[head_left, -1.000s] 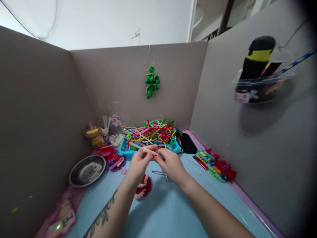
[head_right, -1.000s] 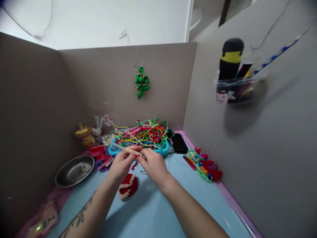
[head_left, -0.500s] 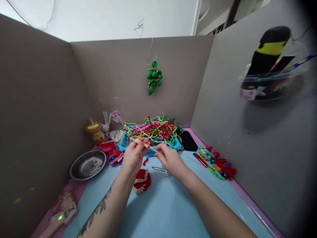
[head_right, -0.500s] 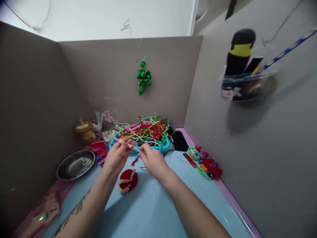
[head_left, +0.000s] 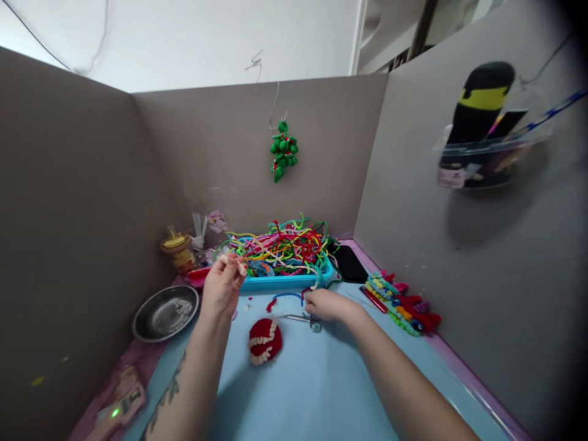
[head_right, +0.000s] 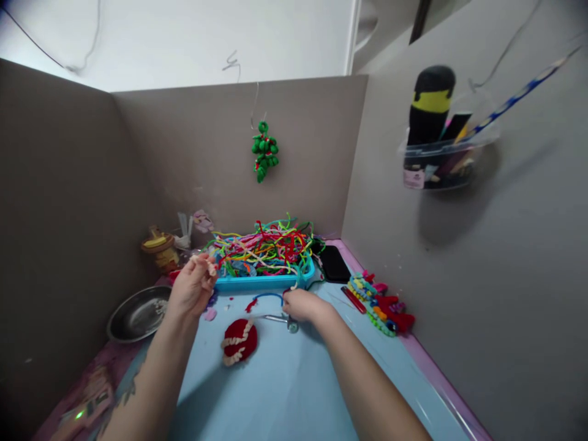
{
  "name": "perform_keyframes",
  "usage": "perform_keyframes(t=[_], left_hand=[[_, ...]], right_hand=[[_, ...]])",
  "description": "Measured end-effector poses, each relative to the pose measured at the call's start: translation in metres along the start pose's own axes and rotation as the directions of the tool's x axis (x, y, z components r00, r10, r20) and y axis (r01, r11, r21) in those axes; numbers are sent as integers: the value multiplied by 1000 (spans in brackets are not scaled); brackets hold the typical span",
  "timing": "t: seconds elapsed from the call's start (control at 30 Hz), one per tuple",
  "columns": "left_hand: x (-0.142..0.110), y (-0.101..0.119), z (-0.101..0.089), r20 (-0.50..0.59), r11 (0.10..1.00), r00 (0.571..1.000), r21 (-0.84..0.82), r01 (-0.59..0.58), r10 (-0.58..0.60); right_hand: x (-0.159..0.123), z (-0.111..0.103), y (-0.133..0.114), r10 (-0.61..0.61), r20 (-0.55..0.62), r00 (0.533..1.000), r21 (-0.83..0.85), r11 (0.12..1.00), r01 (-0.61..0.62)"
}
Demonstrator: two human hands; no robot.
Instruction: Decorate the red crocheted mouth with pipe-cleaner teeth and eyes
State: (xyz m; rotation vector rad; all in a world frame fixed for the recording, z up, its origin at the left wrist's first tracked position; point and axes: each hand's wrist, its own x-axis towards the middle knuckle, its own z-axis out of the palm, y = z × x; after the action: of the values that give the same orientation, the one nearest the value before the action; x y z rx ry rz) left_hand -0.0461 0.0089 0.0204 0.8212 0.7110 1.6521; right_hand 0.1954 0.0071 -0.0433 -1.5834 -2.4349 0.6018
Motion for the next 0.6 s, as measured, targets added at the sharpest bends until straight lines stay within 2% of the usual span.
perform_keyframes(t=[0.07,0.13,0.2,0.27,0.3,0.4,0.5,0.6], left_hand=[[-6,-9,6,23,998,1000,67,-12,11],[-11,-18,12,15,987,1000,159,-24,22],[-17,-27,17,7,966,1000,259,-22,21],[-24,-34,21,50,944,999,330,-32,17],[-27,-37,24,83,934,996,354,-38,9],[-35,-41,29,178,915,982,403,-16,-62],[-38,-39,32,255,921,958,390,23,-132],[-35,-32,30,304,932,943,361,18,-136]], right_hand=[[1,2,-9,-9,-44,999,9,1000,9],[-3,-1,-28,-60,-151,987,64,995,70],[-9,-4,-50,-136,-401,906,273,926,260],[-14,-4,-69,-147,-552,820,339,860,382],[-16,-3,-76,-136,-593,794,361,836,412],[-18,1,-81,-52,-644,763,443,788,427],[-17,1,-74,56,-680,731,494,772,401],[-17,-3,-67,130,-702,700,510,778,367]])
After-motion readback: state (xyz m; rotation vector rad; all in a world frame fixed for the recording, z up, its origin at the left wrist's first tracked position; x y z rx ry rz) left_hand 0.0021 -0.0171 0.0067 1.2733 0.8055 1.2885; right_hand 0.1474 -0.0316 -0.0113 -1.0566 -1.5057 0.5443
